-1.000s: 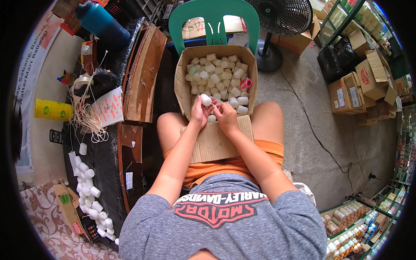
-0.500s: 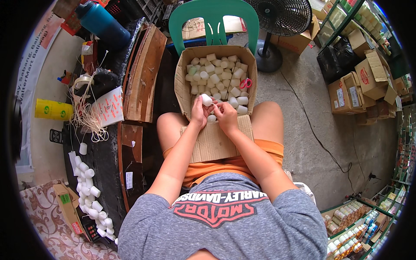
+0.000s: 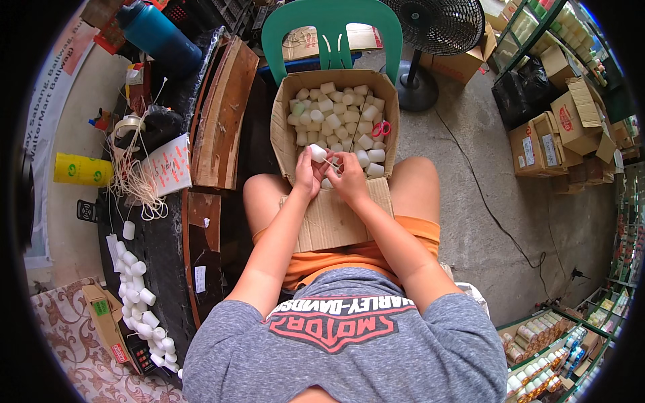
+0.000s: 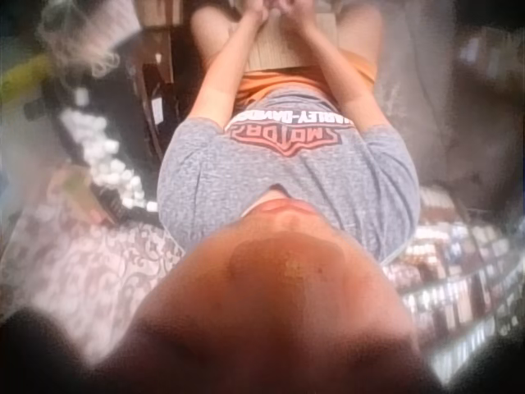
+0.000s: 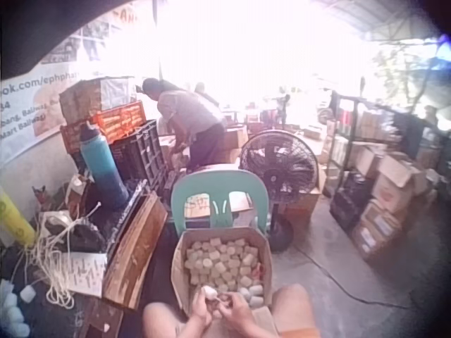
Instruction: The person sits cross-legged on a chair and threads small white cylindrical objects onto a string using both hands. They pick up the objects from a cardboard box on their lap, insert the string through the center, and occasionally use scissors to cut the string. The assembled strings are placed on a nearby table.
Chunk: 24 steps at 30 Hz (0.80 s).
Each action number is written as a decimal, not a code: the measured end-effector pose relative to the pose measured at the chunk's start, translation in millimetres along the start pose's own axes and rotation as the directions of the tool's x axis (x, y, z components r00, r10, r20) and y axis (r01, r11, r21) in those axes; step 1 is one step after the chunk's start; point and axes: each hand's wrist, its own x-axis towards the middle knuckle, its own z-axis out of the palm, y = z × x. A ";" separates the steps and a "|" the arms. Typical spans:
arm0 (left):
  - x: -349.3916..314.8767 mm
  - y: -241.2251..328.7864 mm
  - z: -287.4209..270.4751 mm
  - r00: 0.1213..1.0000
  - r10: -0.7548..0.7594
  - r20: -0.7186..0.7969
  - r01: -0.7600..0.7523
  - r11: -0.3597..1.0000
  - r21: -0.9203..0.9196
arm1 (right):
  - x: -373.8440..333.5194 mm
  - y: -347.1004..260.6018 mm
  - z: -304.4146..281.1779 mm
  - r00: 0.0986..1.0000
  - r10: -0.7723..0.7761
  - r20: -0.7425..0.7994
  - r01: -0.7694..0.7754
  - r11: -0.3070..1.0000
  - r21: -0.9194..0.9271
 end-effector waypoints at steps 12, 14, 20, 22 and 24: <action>-2.5 1.8 4.9 0.997 0.054 -0.063 -0.051 0.998 0.043 | -4.1 4.8 -3.3 1.000 0.010 -0.012 -0.009 0.998 0.066; -4.2 1.1 7.2 0.998 0.050 -0.036 -0.047 0.996 0.076 | -4.1 7.8 -2.8 1.000 0.007 -0.018 -0.006 0.998 0.062; -5.8 -0.8 8.2 0.997 -0.016 0.077 0.000 0.978 0.209 | -3.7 10.4 -1.2 0.999 -0.012 -0.038 0.015 0.997 0.076; -6.4 -3.1 9.6 0.997 -0.005 0.075 -0.012 0.974 0.227 | -2.5 5.4 -1.3 0.999 -0.003 -0.041 0.006 0.998 0.068; -1.8 -2.1 1.8 0.998 -0.011 0.063 0.000 0.983 0.186 | -2.0 -1.0 -2.5 0.999 0.041 -0.030 -0.040 0.998 0.048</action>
